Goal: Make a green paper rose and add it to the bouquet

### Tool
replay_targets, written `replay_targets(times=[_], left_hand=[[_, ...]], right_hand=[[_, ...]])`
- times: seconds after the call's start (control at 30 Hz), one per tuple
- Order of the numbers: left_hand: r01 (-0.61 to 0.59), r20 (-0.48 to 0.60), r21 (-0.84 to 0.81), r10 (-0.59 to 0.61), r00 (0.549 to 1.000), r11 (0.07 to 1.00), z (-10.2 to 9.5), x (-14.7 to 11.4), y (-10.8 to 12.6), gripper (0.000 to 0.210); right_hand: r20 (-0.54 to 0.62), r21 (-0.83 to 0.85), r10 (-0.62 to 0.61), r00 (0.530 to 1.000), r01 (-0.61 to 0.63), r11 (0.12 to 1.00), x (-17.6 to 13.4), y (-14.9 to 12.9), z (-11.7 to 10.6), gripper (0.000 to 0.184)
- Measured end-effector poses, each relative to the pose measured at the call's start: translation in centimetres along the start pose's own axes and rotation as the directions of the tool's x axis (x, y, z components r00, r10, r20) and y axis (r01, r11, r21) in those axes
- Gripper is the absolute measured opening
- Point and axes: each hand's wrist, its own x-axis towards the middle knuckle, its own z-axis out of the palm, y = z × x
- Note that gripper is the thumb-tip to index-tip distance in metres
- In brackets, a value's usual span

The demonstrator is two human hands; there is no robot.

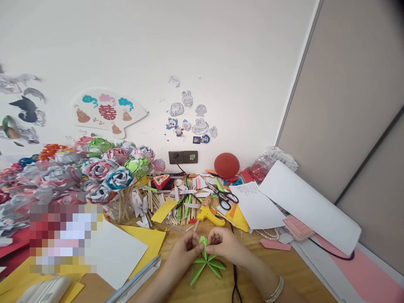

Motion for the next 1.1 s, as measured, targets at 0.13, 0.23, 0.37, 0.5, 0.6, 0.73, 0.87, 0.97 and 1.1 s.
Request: replay_targets(times=[0.13, 0.23, 0.37, 0.5, 0.6, 0.73, 0.87, 0.97, 1.1], left_hand=[[0.014, 0.025, -0.042, -0.013, 1.000, 0.999, 0.1, 0.0, 0.2, 0.041], [0.027, 0.033, -0.070, -0.025, 0.999, 0.997, 0.2, -0.1, 0.4, 0.049], [0.044, 0.041, -0.080, -0.041, 0.998, 0.996, 0.2, -0.2, 0.6, 0.053], [0.029, -0.006, -0.072, -0.030, 1.000, 0.997, 0.0, -0.3, 1.0, 0.047], [0.012, -0.044, -0.064, -0.015, 0.999, 0.998, -0.1, -0.5, 1.3, 0.046], [0.012, -0.041, -0.069, -0.015, 0.999, 0.998, 0.0, -0.6, 1.5, 0.045], [-0.009, -0.036, -0.142, 0.004, 0.999, 0.990, 0.1, -0.4, 1.4, 0.045], [-0.051, 0.015, -0.159, 0.054, 0.998, 0.986, -0.1, -0.4, 1.3, 0.047], [-0.093, 0.015, -0.033, 0.093, 0.996, 0.995, -0.3, -0.8, 1.9, 0.036]], right_hand=[[0.014, -0.003, -0.003, 1.000, 0.003, 1.000, -0.1, -0.1, -0.1, 0.013], [0.006, -0.021, -0.025, 1.000, 0.025, 0.999, 0.0, -0.1, 0.0, 0.013], [0.000, -0.053, -0.056, 0.998, 0.056, 0.997, 0.0, -0.2, 0.2, 0.011], [0.009, -0.156, -0.118, 0.993, 0.118, 0.981, -0.4, -0.5, 0.5, 0.009], [-0.030, -0.281, -0.146, 0.989, 0.132, 0.950, -0.5, -0.5, 0.8, 0.005], [-0.026, -0.423, -0.222, 0.975, 0.191, 0.886, -0.5, -0.5, 1.0, 0.012], [0.021, -0.464, -0.327, 0.945, 0.299, 0.833, -0.5, -0.6, 0.7, 0.028], [0.059, -0.411, -0.342, 0.938, 0.335, 0.848, -0.6, -0.7, 0.5, 0.033], [0.131, -0.272, -0.276, 0.952, 0.302, 0.914, -0.8, -0.6, 0.4, 0.039]])
